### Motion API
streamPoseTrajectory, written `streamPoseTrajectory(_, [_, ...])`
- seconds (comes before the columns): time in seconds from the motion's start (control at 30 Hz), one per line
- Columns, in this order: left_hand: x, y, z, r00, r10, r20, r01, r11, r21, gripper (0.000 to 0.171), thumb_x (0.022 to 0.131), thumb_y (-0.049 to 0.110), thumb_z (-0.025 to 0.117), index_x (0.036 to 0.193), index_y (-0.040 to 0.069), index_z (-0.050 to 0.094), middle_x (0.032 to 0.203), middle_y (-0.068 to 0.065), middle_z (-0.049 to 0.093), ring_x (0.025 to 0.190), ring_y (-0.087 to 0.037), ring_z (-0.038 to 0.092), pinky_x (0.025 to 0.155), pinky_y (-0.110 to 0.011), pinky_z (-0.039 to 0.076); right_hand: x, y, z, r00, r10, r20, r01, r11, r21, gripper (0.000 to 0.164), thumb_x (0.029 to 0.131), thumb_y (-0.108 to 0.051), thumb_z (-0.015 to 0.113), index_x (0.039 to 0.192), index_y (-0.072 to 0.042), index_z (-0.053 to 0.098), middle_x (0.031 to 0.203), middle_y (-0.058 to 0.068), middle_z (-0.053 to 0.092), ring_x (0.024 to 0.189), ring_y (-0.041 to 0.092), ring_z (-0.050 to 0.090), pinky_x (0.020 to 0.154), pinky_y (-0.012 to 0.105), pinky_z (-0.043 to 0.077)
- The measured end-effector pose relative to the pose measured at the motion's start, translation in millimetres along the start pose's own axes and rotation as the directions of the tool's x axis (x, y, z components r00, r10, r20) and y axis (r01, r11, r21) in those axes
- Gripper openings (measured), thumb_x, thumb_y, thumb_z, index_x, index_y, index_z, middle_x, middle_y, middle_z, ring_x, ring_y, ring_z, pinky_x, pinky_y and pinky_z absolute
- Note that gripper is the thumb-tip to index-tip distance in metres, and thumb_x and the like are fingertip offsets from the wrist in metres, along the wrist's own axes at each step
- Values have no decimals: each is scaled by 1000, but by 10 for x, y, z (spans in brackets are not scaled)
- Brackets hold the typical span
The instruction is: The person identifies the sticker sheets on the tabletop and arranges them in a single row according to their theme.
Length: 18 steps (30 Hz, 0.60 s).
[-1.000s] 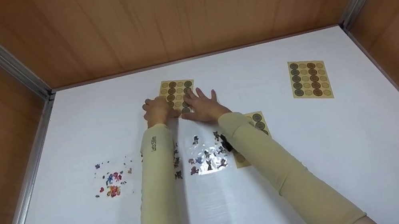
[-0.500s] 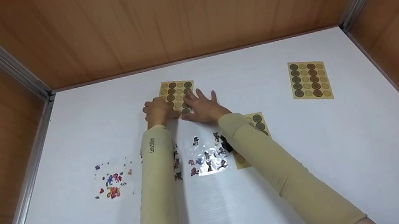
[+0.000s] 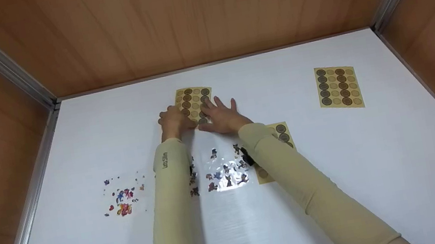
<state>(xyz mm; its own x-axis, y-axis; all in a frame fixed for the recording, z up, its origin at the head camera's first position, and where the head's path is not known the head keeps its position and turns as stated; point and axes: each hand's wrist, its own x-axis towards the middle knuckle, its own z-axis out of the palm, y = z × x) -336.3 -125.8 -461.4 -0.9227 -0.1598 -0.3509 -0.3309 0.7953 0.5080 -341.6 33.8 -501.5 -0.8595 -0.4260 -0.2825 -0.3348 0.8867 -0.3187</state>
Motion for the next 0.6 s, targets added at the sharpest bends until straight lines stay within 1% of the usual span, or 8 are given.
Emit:
streamPoseTrajectory(0.17, [-3,-1,28,999,8,-39,-8,1000,6,80,80,16,85,143,-12,43,137,-33,41,129,-45,39,108,-50,43,-11,-1,2,1000,-7,-13,7,1000,7,78,101,-62,45,163,-20,24,170,7,5,155,33,-1,117,69,-2])
streamPoseTrajectory(0.33, [5,6,52,998,8,-65,-7,1000,11,83,79,16,85,143,-12,41,138,-34,41,130,-45,39,108,-49,43,-26,2,3,1000,-14,-21,15,1000,18,78,102,-60,46,163,-19,22,170,8,5,155,34,-1,117,69,-2])
streamPoseTrajectory(0.5, [-4,3,51,998,2,-56,-3,1000,-12,87,80,14,85,146,-12,36,138,-34,42,131,-46,40,110,-50,42,-25,-5,5,1000,-16,-17,16,999,29,76,102,-60,46,163,-20,24,170,8,5,155,33,-1,118,68,-4])
streamPoseTrajectory(0.6, [0,-9,40,999,-6,-36,4,999,-53,88,81,13,84,149,-11,33,141,-33,41,133,-45,40,112,-51,40,-28,-6,1,1000,-13,-19,13,999,39,76,102,-60,46,163,-20,24,170,8,5,155,33,-2,117,68,-5])
